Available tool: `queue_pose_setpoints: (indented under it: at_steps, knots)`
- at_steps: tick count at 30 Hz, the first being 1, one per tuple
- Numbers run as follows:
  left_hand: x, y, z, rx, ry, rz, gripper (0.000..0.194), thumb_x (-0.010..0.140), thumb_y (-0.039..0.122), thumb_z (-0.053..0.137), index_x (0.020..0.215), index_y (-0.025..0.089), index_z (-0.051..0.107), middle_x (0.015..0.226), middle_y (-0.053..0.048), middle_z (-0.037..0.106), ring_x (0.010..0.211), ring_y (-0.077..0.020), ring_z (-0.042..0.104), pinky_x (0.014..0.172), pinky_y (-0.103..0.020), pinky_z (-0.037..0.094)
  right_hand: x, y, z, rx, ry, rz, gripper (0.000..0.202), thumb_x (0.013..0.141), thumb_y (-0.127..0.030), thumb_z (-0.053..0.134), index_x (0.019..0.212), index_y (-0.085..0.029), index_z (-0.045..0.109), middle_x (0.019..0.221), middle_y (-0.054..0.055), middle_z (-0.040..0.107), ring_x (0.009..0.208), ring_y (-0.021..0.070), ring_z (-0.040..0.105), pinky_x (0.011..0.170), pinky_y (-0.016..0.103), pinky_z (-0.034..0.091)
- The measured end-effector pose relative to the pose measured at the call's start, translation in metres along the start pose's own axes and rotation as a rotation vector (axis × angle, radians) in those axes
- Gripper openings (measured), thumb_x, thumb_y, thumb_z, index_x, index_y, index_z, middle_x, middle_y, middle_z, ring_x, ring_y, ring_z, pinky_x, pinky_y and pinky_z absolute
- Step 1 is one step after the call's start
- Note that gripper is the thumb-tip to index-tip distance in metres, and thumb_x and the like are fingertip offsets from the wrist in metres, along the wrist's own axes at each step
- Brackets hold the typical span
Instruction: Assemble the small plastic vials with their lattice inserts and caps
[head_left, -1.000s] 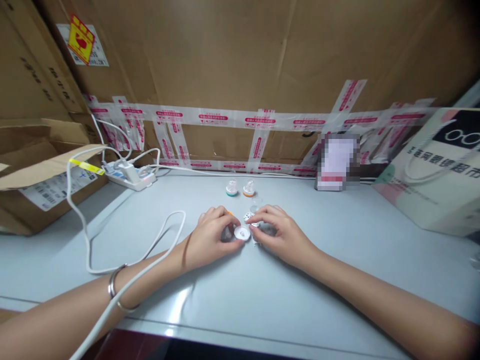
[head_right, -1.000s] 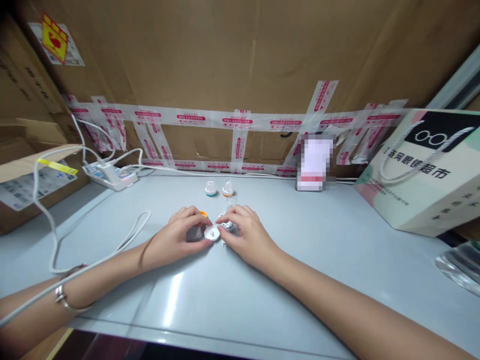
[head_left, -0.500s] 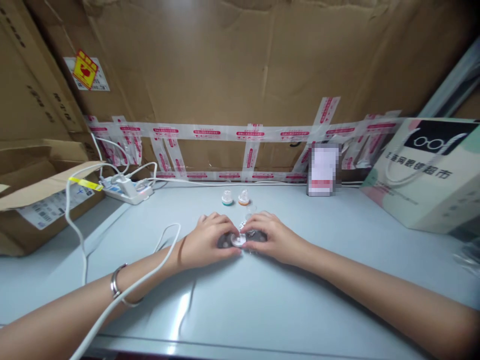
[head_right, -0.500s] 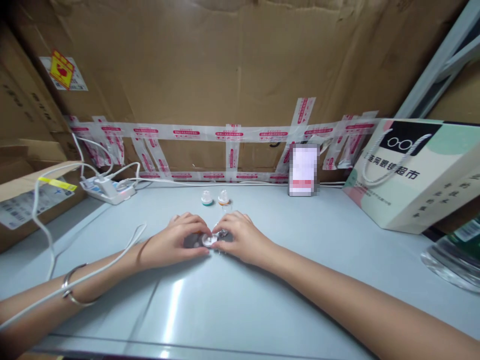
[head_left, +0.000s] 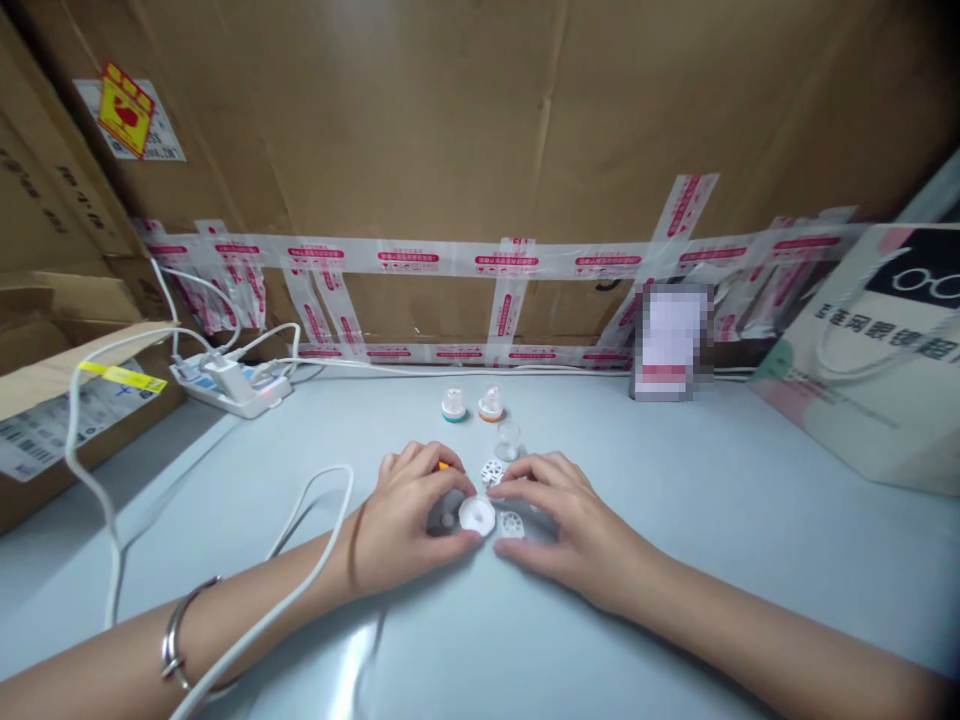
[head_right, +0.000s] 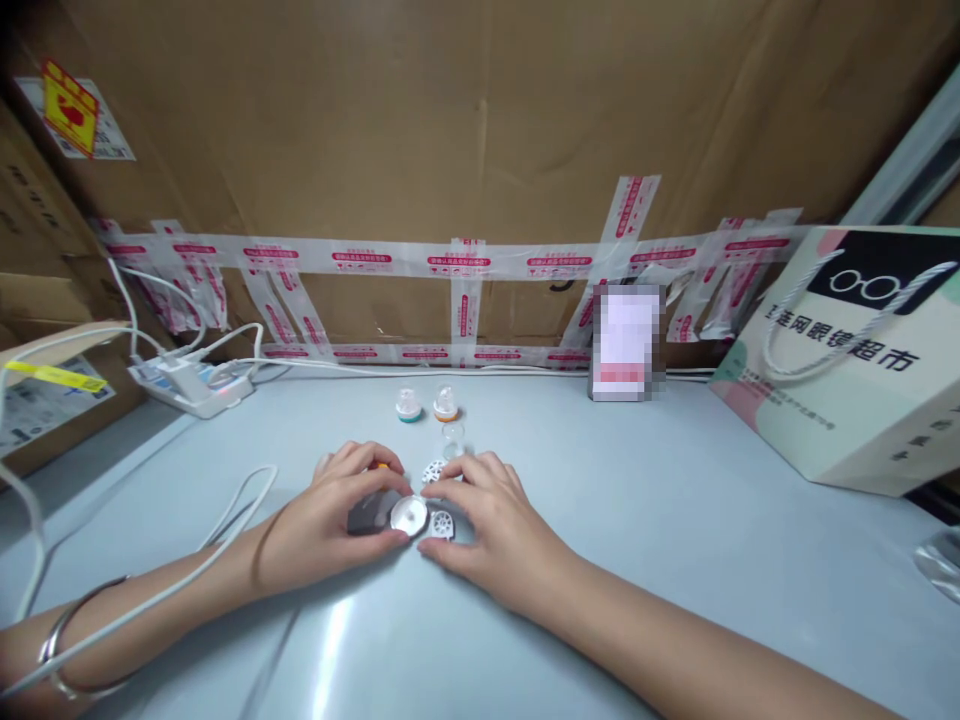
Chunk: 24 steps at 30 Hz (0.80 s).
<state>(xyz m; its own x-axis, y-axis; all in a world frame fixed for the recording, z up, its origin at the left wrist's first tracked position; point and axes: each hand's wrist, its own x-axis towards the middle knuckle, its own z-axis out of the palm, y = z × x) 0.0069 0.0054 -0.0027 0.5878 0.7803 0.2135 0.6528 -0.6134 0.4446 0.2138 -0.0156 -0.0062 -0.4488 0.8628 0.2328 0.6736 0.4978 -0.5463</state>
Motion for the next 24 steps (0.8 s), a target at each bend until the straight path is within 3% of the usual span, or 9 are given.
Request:
queue_pose_setpoints:
  at_steps: [9,15,24]
  knots:
    - [0.0,-0.001,0.003,0.006,0.001,0.002,0.018,0.078,0.032,0.06,0.096,0.026,0.061,0.105,-0.003,0.054,0.097,-0.022,0.046,0.079,-0.036,0.03,0.003,0.003,0.005,-0.069,0.064,-0.085,0.015,0.081,-0.029,0.06,0.094,-0.028,0.066,0.099,0.003,0.06,0.097,0.0216,0.049,0.086,0.041,0.038]
    - [0.002,-0.002,0.005,0.032,0.026,-0.018,0.021,0.081,0.038,0.058,0.098,0.028,0.063,0.104,-0.005,0.054,0.096,-0.0226,0.046,0.079,-0.037,0.032,0.008,0.005,0.012,-0.062,0.127,-0.056,0.021,0.077,-0.04,0.064,0.093,-0.027,0.067,0.1,0.004,0.059,0.097,0.0217,0.049,0.084,0.039,0.038]
    - [0.001,-0.002,0.006,0.045,0.128,0.012,0.023,0.08,0.034,0.061,0.1,0.024,0.059,0.108,-0.006,0.052,0.1,-0.0226,0.046,0.081,-0.036,0.032,0.01,0.006,0.015,-0.095,0.166,-0.061,0.018,0.078,-0.038,0.063,0.093,-0.029,0.068,0.101,0.005,0.059,0.098,0.023,0.049,0.084,0.041,0.04]
